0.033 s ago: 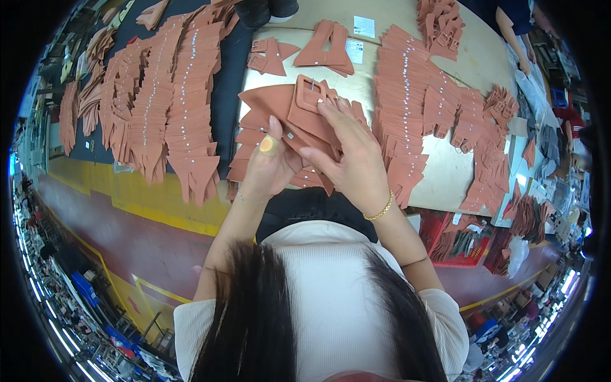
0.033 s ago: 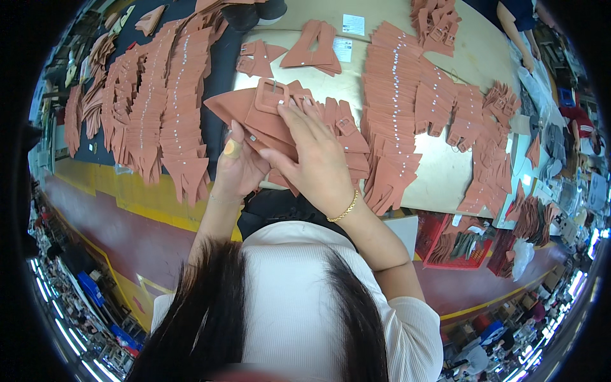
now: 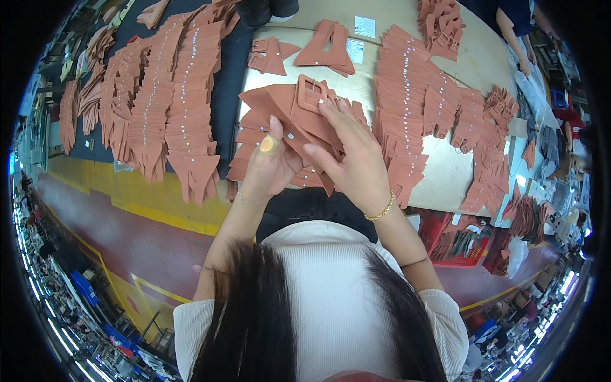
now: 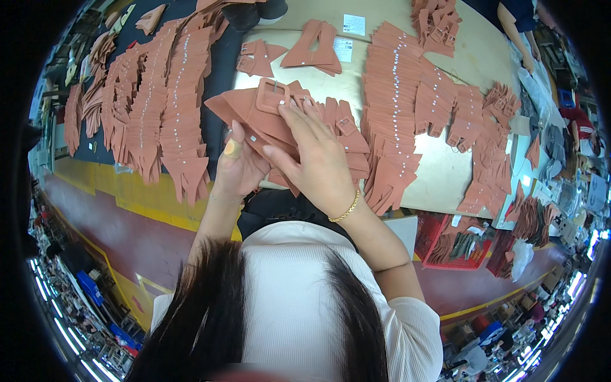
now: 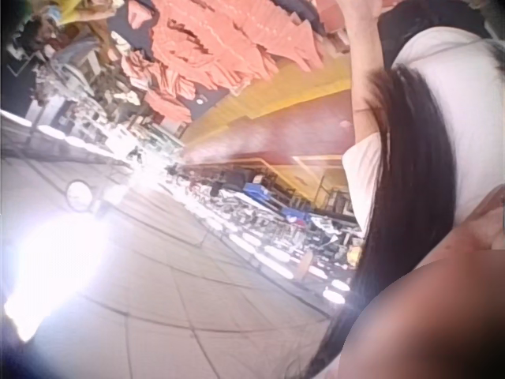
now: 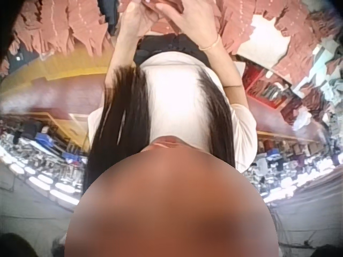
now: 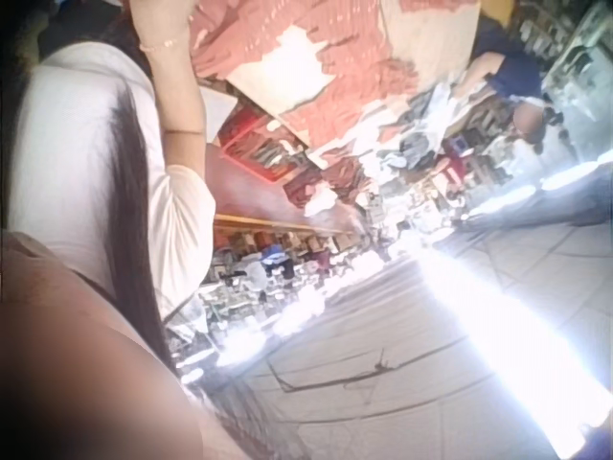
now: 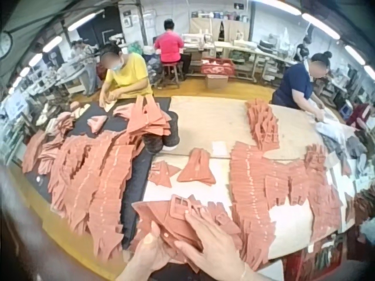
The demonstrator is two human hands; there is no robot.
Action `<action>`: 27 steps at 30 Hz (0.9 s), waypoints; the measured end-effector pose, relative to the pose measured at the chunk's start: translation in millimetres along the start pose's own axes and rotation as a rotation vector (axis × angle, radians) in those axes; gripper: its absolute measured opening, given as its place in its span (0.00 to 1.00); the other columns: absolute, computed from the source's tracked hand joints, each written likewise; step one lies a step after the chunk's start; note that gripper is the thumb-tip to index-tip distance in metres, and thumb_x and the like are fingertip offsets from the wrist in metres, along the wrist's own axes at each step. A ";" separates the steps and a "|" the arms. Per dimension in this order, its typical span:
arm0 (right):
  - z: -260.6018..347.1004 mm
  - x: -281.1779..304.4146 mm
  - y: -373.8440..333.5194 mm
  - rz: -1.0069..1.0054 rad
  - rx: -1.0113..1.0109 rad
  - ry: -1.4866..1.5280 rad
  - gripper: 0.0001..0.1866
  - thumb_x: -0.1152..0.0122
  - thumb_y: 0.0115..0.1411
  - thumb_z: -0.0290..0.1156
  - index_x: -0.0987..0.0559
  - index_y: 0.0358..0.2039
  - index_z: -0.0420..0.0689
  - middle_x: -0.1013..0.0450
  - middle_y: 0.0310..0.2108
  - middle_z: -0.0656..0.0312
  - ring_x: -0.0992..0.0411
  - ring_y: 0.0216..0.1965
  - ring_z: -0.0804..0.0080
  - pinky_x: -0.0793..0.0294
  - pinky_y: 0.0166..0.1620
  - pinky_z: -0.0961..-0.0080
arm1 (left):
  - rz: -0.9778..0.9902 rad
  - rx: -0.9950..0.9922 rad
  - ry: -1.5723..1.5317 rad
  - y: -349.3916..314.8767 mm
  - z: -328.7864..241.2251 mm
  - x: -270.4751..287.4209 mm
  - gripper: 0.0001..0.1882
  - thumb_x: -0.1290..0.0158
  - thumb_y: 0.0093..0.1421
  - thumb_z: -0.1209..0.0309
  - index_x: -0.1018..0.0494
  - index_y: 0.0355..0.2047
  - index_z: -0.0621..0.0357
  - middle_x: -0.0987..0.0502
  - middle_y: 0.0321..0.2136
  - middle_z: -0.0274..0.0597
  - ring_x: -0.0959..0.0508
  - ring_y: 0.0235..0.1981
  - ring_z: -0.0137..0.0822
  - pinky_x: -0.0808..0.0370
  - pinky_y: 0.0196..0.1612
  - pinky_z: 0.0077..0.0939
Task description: The person sorts and stacks reddish-brown leather pieces with buckles on a worktable. They pick up pieces, align them, and place them into neat piles, occasionally adjusting the stacks.
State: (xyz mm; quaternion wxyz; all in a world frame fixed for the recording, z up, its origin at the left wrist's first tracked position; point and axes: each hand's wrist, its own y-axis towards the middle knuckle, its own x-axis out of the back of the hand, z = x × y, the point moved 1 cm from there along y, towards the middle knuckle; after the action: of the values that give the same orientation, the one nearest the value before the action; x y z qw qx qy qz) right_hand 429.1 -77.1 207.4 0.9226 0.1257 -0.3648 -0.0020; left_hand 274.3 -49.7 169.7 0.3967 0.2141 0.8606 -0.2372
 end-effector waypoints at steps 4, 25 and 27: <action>-2.4 -4.7 -6.6 0.017 0.013 -0.021 0.35 0.33 0.51 0.42 0.32 0.55 0.34 0.34 0.55 0.43 0.40 0.61 0.45 0.38 0.60 0.59 | 0.033 0.023 -0.047 -3.9 3.9 7.2 0.32 0.67 0.69 0.49 0.51 0.64 0.55 0.41 0.62 0.45 0.38 0.62 0.41 0.36 0.61 0.43; -9.5 -33.3 -21.6 0.160 -0.145 0.215 0.24 0.52 0.65 0.34 0.37 0.59 0.36 0.37 0.57 0.40 0.43 0.62 0.46 0.39 0.61 0.60 | -0.105 0.014 0.189 -22.7 23.9 35.2 0.40 0.56 0.61 0.40 0.48 0.63 0.55 0.36 0.56 0.39 0.33 0.56 0.32 0.34 0.57 0.35; -9.6 -29.1 -19.5 0.152 -0.188 0.317 0.23 0.53 0.65 0.33 0.36 0.57 0.35 0.36 0.55 0.39 0.42 0.61 0.42 0.40 0.61 0.56 | -0.118 0.012 0.166 -21.4 24.0 34.3 0.39 0.55 0.61 0.40 0.48 0.62 0.54 0.36 0.55 0.38 0.32 0.55 0.32 0.34 0.56 0.35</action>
State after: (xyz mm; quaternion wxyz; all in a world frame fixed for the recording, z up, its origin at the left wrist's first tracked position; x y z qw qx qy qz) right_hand 415.9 -91.0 176.5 0.9736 0.0100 -0.2216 0.0536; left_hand 256.0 -74.4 134.2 0.3082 0.1842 0.9001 -0.2467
